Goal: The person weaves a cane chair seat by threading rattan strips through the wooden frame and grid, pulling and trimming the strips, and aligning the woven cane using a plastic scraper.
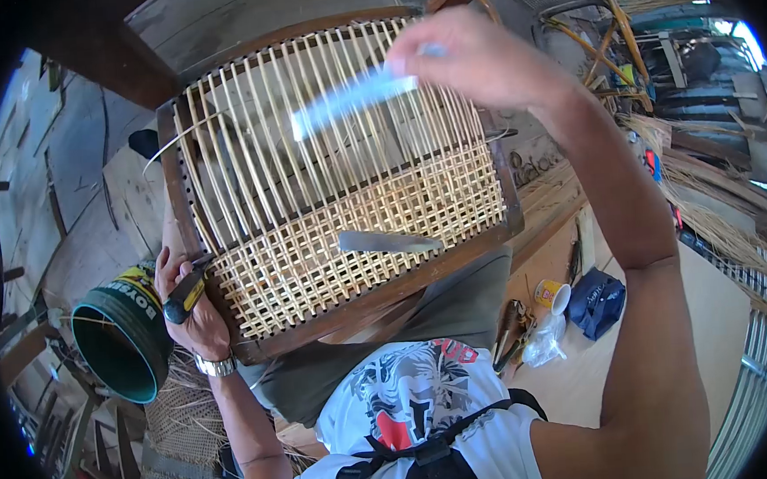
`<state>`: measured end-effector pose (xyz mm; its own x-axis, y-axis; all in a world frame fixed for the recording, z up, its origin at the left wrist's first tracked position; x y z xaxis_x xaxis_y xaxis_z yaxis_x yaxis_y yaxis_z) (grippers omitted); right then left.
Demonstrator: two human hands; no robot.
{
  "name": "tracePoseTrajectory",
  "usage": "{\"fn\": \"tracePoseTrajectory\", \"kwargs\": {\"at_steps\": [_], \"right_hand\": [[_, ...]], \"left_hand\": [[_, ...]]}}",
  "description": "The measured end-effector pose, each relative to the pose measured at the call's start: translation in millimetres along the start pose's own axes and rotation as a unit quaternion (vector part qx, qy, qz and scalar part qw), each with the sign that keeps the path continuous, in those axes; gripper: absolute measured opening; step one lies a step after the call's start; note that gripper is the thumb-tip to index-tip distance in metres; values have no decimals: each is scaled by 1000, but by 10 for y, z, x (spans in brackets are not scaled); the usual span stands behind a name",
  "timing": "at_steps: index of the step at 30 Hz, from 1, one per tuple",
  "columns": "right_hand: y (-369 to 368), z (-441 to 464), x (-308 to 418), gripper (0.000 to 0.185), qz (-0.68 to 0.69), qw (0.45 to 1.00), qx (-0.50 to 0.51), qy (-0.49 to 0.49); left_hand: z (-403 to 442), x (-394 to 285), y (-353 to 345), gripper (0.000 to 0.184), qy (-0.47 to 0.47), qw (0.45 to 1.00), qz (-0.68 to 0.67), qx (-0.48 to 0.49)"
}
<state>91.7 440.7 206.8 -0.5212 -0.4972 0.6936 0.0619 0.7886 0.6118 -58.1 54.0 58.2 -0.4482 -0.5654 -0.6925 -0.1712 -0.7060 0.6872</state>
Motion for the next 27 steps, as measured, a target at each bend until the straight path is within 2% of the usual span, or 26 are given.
{"fn": "tracePoseTrajectory", "kwargs": {"at_steps": [1,3,4,5,7,8,9,11,12,15,16,17,19,20,21,23,25,26,27], "right_hand": [[-6,-52,22,21,-2,1000,-4,0],[-93,-174,40,20,4,991,-122,-50],[-149,-204,-12,18,-41,995,37,81],[-64,-251,-30,18,-42,995,35,83],[90,-365,33,17,-55,991,115,-40],[192,-333,-16,19,-61,997,50,-8],[133,-338,-32,19,-62,997,48,-6],[-58,-360,-56,21,-27,998,-55,24],[-77,-383,-3,23,-97,985,137,-36],[151,-314,68,25,-83,986,130,-55],[258,-298,147,26,-112,991,64,36],[212,-296,186,26,-113,991,63,36],[118,-319,280,25,-62,984,-166,-23],[13,-322,51,24,-63,992,-107,17],[-20,-402,-87,25,-146,984,81,54],[59,-409,121,25,-111,973,201,-28],[233,-381,91,26,-59,997,33,-32],[199,-371,120,26,-21,997,-77,4],[172,-389,73,26,-22,997,-78,5]], "left_hand": [[5,-10,-14,17,-2,1000,-3,-1],[-4,11,-3,16,-8,1000,14,-5],[-17,33,-27,17,2,1000,0,-7],[-16,40,-27,17,0,1000,-1,-9],[-26,18,-23,17,-1,1000,-19,0],[-8,6,-8,17,-11,1000,-10,4],[-10,11,-8,17,-12,1000,-11,2],[-20,35,-12,19,-12,1000,-3,1],[-24,20,-30,20,-1,1000,-15,-6],[-15,27,-9,21,-10,1000,-7,1],[-16,34,-6,21,-10,1000,-7,2],[-14,38,-13,21,-8,1000,-12,2],[-25,46,-19,21,-8,1000,-20,4],[-27,60,-31,22,-8,1000,-24,1],[-36,68,-34,22,-7,1000,-27,0],[-26,74,-59,23,-7,999,-41,-2],[-47,98,-46,23,8,998,-61,18],[-51,67,-32,23,18,997,-66,20],[-58,76,-27,23,17,997,-67,18]]}}
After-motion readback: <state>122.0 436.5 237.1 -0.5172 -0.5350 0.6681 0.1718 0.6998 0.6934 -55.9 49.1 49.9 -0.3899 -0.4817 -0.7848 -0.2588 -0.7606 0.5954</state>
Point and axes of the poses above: each hand's wrist, its own z-axis towards the middle knuckle, its own y-axis out of the back of the hand, x = y × z, the point moved 1 cm from there along z, towards the middle knuckle, and after that the axes turned 11 degrees about z, right-handed, at the moved point
